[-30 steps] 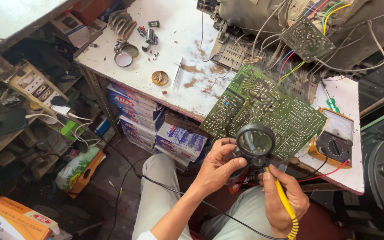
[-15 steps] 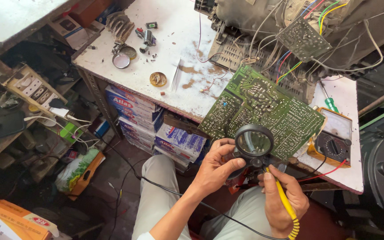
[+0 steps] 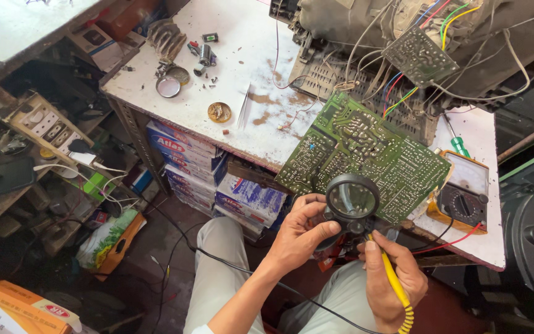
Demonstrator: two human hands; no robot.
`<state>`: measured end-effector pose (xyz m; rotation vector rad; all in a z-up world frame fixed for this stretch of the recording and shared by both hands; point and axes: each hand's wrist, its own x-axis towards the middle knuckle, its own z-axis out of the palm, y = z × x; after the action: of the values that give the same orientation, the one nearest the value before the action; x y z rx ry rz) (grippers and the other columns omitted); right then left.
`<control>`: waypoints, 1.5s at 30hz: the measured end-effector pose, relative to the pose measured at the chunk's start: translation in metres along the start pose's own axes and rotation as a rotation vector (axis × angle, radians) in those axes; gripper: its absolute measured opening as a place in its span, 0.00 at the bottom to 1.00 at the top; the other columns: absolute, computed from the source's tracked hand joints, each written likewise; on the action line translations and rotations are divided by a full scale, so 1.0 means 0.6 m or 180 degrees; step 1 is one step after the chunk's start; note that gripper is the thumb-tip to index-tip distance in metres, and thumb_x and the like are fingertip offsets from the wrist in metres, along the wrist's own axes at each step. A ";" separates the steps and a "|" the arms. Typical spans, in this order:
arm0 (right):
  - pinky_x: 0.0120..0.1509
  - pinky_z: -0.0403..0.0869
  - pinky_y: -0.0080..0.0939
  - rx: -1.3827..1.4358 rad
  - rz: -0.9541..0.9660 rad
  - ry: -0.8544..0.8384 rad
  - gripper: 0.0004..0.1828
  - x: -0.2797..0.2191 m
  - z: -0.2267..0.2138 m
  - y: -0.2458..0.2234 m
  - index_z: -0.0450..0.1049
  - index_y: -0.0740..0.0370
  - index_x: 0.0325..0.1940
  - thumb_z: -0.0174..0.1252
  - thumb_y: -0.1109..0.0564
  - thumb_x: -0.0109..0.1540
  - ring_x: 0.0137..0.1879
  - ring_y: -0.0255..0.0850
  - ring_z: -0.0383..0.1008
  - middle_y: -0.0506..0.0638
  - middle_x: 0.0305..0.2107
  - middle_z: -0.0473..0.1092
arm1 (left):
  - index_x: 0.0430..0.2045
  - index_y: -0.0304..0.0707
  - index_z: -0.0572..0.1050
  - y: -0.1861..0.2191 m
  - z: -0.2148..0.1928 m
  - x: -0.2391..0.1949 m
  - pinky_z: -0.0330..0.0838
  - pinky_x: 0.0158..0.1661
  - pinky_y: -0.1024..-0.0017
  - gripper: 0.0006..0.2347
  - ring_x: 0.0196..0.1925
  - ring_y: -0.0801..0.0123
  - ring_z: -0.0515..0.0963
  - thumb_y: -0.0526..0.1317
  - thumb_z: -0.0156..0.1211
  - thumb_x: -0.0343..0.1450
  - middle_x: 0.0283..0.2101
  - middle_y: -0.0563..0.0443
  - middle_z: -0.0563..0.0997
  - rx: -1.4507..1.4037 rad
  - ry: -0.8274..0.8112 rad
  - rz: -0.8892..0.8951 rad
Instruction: The person inspects a green circuit board using a magnifying glass and a multimeter probe. They point at specific components on the board and occasionally reach into a drawer to retrieve tools or parts.
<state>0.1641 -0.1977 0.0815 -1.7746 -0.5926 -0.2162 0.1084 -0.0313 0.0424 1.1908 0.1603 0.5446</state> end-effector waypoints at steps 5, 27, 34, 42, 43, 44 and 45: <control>0.41 0.77 0.32 -0.0071 0.0048 0.0028 0.11 -0.002 -0.003 0.000 0.78 0.68 0.51 0.62 0.62 0.65 0.35 0.34 0.78 0.54 0.32 0.79 | 0.49 0.32 0.80 -0.002 0.000 0.000 0.74 0.50 0.74 0.16 0.57 0.74 0.72 0.40 0.69 0.69 0.59 0.49 0.68 0.0014 -0.0017 0.0050; 0.36 0.67 0.29 0.5235 0.1242 0.0631 0.21 -0.033 -0.143 0.211 0.68 0.66 0.34 0.60 0.49 0.74 0.33 0.37 0.64 0.52 0.29 0.67 | 0.47 0.29 0.79 -0.031 -0.011 0.005 0.69 0.57 0.73 0.13 0.60 0.72 0.73 0.33 0.67 0.69 0.62 0.49 0.70 0.0199 0.0040 0.0174; 0.37 0.68 0.27 0.4356 0.1792 0.1673 0.12 -0.046 -0.138 0.287 0.74 0.63 0.38 0.59 0.52 0.69 0.33 0.35 0.67 0.50 0.29 0.70 | 0.48 0.32 0.78 -0.025 -0.009 0.004 0.69 0.56 0.71 0.14 0.58 0.72 0.74 0.34 0.66 0.69 0.61 0.50 0.68 -0.0405 -0.0109 -0.0039; 0.38 0.70 0.40 0.3244 0.0792 0.1279 0.08 -0.054 -0.148 0.192 0.73 0.62 0.43 0.55 0.56 0.72 0.33 0.43 0.72 0.55 0.31 0.73 | 0.45 0.30 0.79 -0.027 0.002 0.000 0.70 0.51 0.72 0.14 0.47 0.71 0.73 0.35 0.69 0.67 0.61 0.47 0.71 0.0555 0.0113 0.0185; 0.37 0.70 0.40 0.2889 0.0609 0.1206 0.07 -0.056 -0.140 0.175 0.74 0.62 0.47 0.54 0.57 0.72 0.33 0.43 0.72 0.56 0.31 0.74 | 0.45 0.30 0.79 -0.028 0.002 -0.002 0.70 0.50 0.72 0.15 0.46 0.71 0.72 0.35 0.70 0.66 0.61 0.47 0.70 0.0574 0.0147 0.0189; 0.37 0.71 0.39 0.2524 0.0410 0.1144 0.09 -0.057 -0.131 0.158 0.75 0.62 0.51 0.52 0.58 0.71 0.32 0.43 0.72 0.58 0.31 0.74 | 0.46 0.30 0.79 -0.028 0.003 -0.003 0.70 0.51 0.73 0.15 0.49 0.72 0.72 0.36 0.69 0.67 0.61 0.47 0.69 0.0425 0.0107 0.0170; 0.40 0.73 0.40 0.2245 0.0300 0.0916 0.09 -0.056 -0.121 0.141 0.74 0.64 0.52 0.53 0.60 0.71 0.34 0.43 0.74 0.59 0.33 0.75 | 0.46 0.30 0.79 -0.027 0.003 -0.006 0.70 0.52 0.73 0.15 0.52 0.73 0.72 0.36 0.69 0.68 0.61 0.47 0.68 0.0275 0.0067 0.0152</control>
<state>0.1890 -0.2908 0.0156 -1.0597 -0.3166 -0.1654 0.1111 -0.0387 0.0280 1.2759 0.1751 0.5971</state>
